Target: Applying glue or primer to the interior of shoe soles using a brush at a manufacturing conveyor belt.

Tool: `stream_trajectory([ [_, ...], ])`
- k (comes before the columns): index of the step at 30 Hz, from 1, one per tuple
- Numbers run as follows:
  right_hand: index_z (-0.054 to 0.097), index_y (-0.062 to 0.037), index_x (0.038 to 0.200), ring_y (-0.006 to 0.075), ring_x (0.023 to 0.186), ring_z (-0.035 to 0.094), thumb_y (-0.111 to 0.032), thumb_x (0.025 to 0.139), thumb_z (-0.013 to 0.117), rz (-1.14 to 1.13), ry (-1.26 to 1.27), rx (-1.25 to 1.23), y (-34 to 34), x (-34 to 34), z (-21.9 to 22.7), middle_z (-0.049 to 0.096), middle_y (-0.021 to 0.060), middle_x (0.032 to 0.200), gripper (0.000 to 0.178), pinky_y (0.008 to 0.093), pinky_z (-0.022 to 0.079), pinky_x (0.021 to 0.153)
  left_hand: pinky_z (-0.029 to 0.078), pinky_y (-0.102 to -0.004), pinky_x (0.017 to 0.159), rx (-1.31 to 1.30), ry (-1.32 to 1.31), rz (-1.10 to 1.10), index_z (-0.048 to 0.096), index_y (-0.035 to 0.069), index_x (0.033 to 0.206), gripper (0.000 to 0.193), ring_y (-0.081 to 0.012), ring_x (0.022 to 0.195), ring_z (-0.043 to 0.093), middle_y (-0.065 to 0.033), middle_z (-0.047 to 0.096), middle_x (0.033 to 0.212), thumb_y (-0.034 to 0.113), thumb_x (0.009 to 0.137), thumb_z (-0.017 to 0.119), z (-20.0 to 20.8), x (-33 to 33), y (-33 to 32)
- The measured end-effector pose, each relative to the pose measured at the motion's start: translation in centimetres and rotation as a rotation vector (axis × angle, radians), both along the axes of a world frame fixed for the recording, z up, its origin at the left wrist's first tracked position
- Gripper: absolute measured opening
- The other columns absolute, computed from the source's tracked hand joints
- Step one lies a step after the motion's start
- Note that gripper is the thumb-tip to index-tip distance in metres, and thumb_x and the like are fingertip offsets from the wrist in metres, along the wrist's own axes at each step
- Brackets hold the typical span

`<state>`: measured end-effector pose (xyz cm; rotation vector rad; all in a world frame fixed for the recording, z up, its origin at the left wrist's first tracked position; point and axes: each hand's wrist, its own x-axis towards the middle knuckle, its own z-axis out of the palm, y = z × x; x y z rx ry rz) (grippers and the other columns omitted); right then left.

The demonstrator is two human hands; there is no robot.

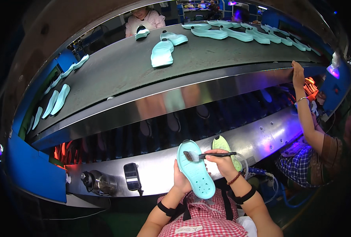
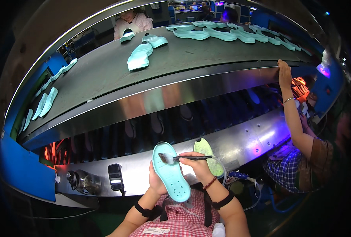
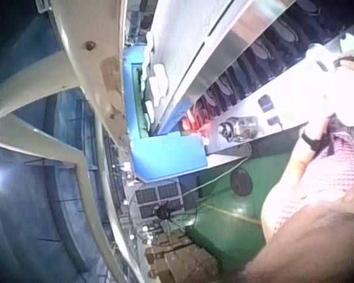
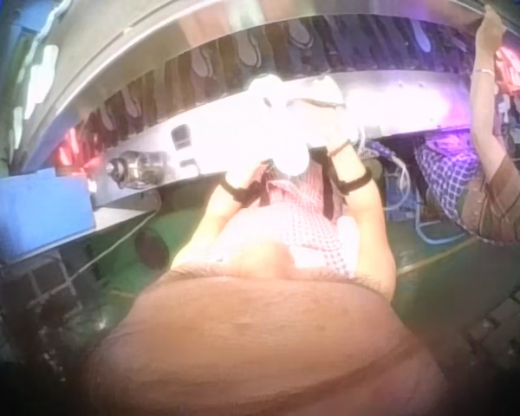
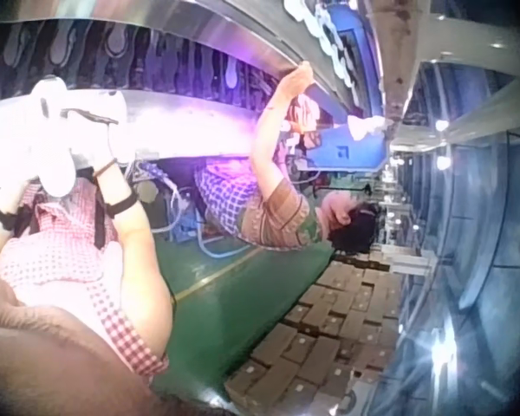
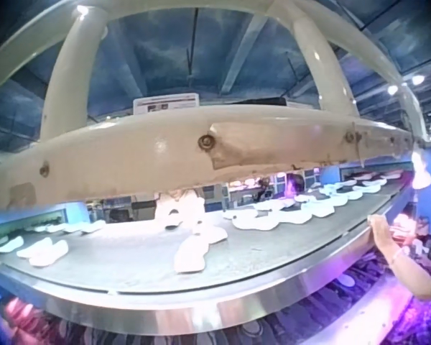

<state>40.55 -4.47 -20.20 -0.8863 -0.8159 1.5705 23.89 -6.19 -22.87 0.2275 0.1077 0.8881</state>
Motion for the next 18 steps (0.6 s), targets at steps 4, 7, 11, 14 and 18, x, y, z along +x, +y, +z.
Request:
stream_trajectory([
  [4, 0.06, 0.003, 0.092, 0.0143, 0.083, 0.059, 0.001, 0.074, 0.062, -0.005, -0.126, 0.026, 1.0, -1.2, 1.6, 0.062, 0.0104, 0.091, 0.018, 0.0255, 0.047, 0.074, 0.038, -0.0478, 0.092, -0.009, 0.056, 0.103, 0.036, 0.007, 0.126, 0.079, -0.0311, 0.103, 0.051, -0.015, 0.05, 0.115, 0.066, 0.081, 0.011, 0.0, 0.4, 0.0],
  [7, 0.064, -0.0016, 0.087, 0.0152, 0.081, 0.059, -0.004, 0.073, 0.065, -0.168, -0.71, 0.592, 1.3, -3.7, 2.3, 0.063, 0.008, 0.082, 0.015, 0.0251, 0.046, 0.073, 0.035, -0.0429, 0.095, -0.099, 0.184, 0.264, 0.038, 0.009, 0.125, 0.075, -0.0278, 0.109, 0.047, -0.012, 0.049, 0.117, 0.065, 0.082, 0.014, -0.5, 1.7, 0.6],
  [11, 0.063, -0.0049, 0.082, 0.027, 0.077, 0.058, -0.011, 0.067, 0.064, 0.033, -0.893, 0.831, -0.6, -3.2, 4.0, 0.063, 0.0104, 0.08, 0.017, 0.0353, 0.045, 0.068, 0.038, -0.0404, 0.091, -0.151, 0.33, 0.423, 0.045, 0.011, 0.118, 0.071, -0.0265, 0.103, 0.049, -0.0101, 0.051, 0.112, 0.064, 0.081, 0.018, -0.9, 0.0, 2.7],
  [14, 0.066, -0.0061, 0.085, 0.0203, 0.079, 0.06, -0.01, 0.068, 0.067, 0.425, -0.923, 0.685, -2.7, -0.5, 3.9, 0.064, 0.0088, 0.08, 0.017, 0.0302, 0.046, 0.073, 0.044, -0.044, 0.082, -0.066, 0.373, 0.426, 0.048, 0.009, 0.115, 0.077, -0.0309, 0.091, 0.055, -0.0132, 0.056, 0.102, 0.068, 0.078, 0.014, -2.8, -3.2, 3.6],
  [18, 0.065, -0.0027, 0.086, 0.011, 0.078, 0.059, -0.008, 0.072, 0.068, 0.478, -0.664, 0.369, -2.5, 0.9, 5.8, 0.064, 0.0069, 0.084, 0.015, 0.0244, 0.047, 0.07, 0.044, -0.0466, 0.085, 0.046, 0.293, 0.206, 0.041, 0.009, 0.124, 0.082, -0.0323, 0.094, 0.055, -0.0156, 0.054, 0.109, 0.07, 0.077, 0.013, 0.8, -2.4, 1.5],
])
